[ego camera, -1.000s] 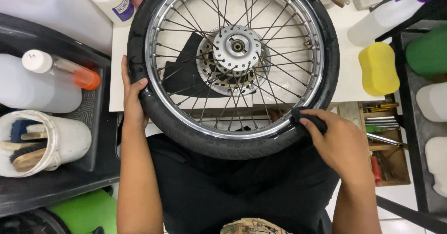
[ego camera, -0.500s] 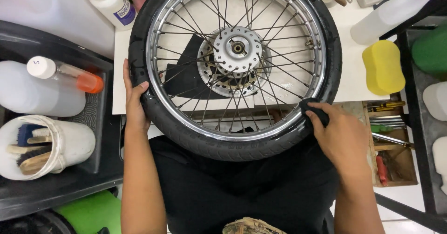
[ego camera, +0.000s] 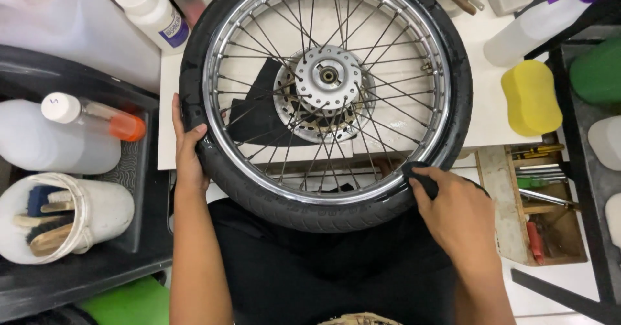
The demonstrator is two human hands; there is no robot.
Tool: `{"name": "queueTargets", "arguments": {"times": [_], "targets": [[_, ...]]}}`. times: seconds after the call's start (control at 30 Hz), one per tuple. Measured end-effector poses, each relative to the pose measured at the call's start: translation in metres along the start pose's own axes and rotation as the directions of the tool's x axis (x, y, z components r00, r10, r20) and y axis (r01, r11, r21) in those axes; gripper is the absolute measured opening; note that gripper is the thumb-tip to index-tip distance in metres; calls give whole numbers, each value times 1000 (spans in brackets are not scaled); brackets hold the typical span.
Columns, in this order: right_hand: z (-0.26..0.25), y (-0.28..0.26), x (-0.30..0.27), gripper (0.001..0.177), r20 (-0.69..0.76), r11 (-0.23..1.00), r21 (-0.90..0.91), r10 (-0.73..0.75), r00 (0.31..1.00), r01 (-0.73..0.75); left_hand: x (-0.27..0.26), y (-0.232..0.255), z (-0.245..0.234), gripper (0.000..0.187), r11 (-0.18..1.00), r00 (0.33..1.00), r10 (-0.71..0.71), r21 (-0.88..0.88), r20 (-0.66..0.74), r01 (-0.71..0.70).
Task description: The person cleans a motorcycle wheel resting on their lap. They use a brush to scrub the rim and spokes, then wipe the rim with a black cloth. The person repeats this process around the wheel, focusing on the rim and spokes.
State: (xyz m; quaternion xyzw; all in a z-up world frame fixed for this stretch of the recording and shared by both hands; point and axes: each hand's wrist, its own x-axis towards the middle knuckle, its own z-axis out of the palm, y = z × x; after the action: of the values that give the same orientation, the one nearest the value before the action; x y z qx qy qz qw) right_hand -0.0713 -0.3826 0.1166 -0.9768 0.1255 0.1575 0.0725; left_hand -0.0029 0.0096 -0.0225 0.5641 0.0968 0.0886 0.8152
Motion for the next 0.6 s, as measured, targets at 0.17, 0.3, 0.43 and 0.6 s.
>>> {"name": "queueTargets", "arguments": {"times": [0.17,0.3,0.43,0.6], "targets": [[3,0,-6,30,-25,998,63,4,1000,-3,-6,23,20,86,991,989,-122,-63,-86,117],[5,3,-5,31,-15,999,27,-27,1000,28,-8,25,20,84,993,989,-120,-17,-90,119],[-1,5,-6,30,42,998,-14,-55,998,56,-7,24,20,83,993,989,-118,-23,-87,116],[-19,6,-6,29,92,988,122,-103,990,92,-2,8,7,83,998,999,-39,-55,-31,38]]}}
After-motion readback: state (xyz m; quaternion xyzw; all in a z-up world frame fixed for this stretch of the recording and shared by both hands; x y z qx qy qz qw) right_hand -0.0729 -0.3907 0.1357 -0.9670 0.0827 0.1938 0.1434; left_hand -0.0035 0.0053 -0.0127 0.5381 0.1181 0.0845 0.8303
